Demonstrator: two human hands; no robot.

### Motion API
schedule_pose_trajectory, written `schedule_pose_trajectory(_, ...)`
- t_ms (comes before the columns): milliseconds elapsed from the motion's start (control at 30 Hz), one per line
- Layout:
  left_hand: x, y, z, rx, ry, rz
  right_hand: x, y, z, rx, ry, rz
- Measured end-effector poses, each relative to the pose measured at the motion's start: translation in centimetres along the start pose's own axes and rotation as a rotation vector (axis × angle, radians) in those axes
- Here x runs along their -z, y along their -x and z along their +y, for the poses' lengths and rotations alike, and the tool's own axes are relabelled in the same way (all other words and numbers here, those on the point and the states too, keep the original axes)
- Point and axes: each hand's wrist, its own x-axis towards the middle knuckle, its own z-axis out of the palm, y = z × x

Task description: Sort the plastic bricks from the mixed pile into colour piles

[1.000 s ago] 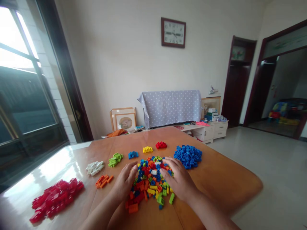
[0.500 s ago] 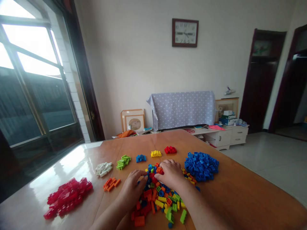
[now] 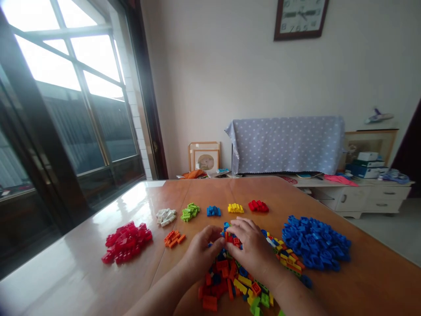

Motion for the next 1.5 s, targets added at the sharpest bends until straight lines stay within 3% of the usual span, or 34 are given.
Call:
schedule_pose_trajectory(133,-0.8,0.1,0.1,0.128,0.414,-0.065,-0.2,0.2,-0.9,0.064,-0.032,-0.002)
schedule_pose_trajectory(200,-0.7,0.0,0.3,0.161,0.455,-0.063,-0.2,0.2,-1.1,0.073,-0.034,-0.016)
schedule_pose_trajectory(267,0.1,-0.1,0.5,0.163,0.286,-0.007,-0.1,0.3,-1.2,0.064,-0.034,-0.023)
schedule_pose_trajectory(433,4.3,-0.6,0.7,0.114,-0.605,0.159,0.7,0.5,-0.6,0.027,-0.030,0.012)
schedule_pose_trajectory(533,7.0,-0.8,0.6,0.198,-0.880,0.190,0.9,0.6,0.5,0.016,-0.015,0.045)
schedule_pose_trajectory(767,9.5,-0.7,-0.5,0.341,-1.084,0.170,0.6,0.7,3.2,-0.018,0.007,0.135)
schedule_pose_trajectory(1000,10.7,-0.6,0.4,0.413,-1.068,0.300,0.7,0.6,4.5,-0.093,-0.012,0.180)
schedule_pose_trajectory(1133,11.7,-0.6,-0.4,0.405,-1.013,0.314,0.9,0.5,4.8,-0.140,-0.022,0.174)
schedule_pose_trajectory(1300,10.9,-0.8,-1.8,0.322,-0.963,0.302,0.7,0.5,5.8,-0.204,0.005,0.172)
schedule_pose_trajectory(1400,9.0,-0.7,-1.0,0.234,-0.979,0.266,0.4,0.5,6.5,-0.250,0.040,0.135)
schedule_pose_trajectory(1500,6.8,-0.2,0.7,0.121,-0.916,0.146,0.1,0.4,6.7,-0.278,0.085,0.073)
